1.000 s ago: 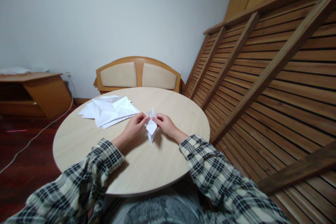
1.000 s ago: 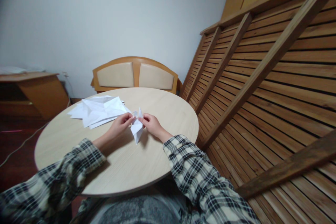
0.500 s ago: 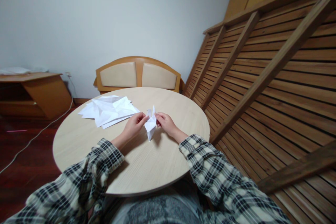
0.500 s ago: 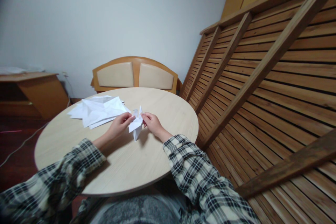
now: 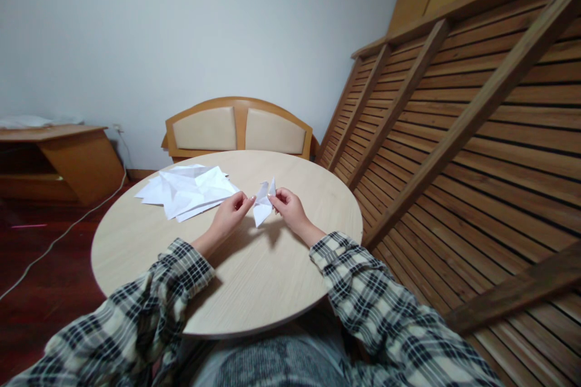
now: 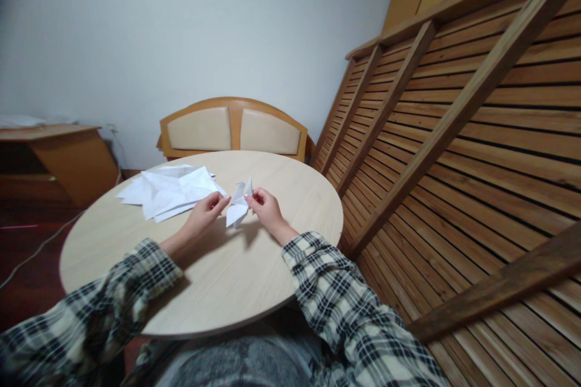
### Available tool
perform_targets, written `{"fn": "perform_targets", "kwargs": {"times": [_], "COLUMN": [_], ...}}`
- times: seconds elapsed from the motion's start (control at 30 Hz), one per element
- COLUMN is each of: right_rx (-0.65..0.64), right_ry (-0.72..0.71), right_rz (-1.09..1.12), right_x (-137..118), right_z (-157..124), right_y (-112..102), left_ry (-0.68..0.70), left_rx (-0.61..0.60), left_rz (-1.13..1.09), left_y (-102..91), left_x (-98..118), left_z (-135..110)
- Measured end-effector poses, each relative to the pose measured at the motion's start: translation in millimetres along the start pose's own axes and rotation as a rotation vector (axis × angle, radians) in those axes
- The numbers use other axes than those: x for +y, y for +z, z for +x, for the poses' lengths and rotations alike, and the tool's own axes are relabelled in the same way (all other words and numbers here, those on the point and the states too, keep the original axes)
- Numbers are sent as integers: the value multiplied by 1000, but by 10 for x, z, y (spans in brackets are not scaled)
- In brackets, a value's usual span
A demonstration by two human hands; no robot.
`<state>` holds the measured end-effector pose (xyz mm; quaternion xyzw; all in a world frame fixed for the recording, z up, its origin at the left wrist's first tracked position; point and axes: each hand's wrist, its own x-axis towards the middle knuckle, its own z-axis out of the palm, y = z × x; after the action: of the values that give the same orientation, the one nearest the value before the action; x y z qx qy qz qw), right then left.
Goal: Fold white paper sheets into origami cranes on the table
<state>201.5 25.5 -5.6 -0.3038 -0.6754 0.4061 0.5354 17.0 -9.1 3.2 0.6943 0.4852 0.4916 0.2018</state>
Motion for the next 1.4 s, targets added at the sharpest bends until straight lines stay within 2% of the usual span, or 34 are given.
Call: {"fn": "perform_targets", "kwargs": {"times": [0.23,0.37,0.47,0.6,0.8,0.97,1.07,1.27,1.4], "right_rx": [74,8,-61,-106,3,-134,-154,-88,-68], "right_ry": [-51,-40,-22,41,137,296,266,151,155], "right_rz": [13,-3,41,105,41,-24,-2,62,82], "right_x": [-9,-41,-50,-33,69,111,88,46,21], "right_z": [6,-25,-43,-44,8,-3,-23,1,-5], "right_y": [2,17,24,6,-19,11,17,13,23], "left_ry": [-19,6,6,-1,15,35,33,21,33], "left_rx": [-95,-137,-106,-21,3,-14,-46,-93,-120], "left_rz": [-13,-55,-19,54,13,-37,-28,25,15], "left_y": [9,16,13,4,-2,1,3,11,33], "left_x": [24,25,5,-15,18,37,23,-36,-63], "left_z": [-17,-12,-2,14,13,0,2,17,-2]}}
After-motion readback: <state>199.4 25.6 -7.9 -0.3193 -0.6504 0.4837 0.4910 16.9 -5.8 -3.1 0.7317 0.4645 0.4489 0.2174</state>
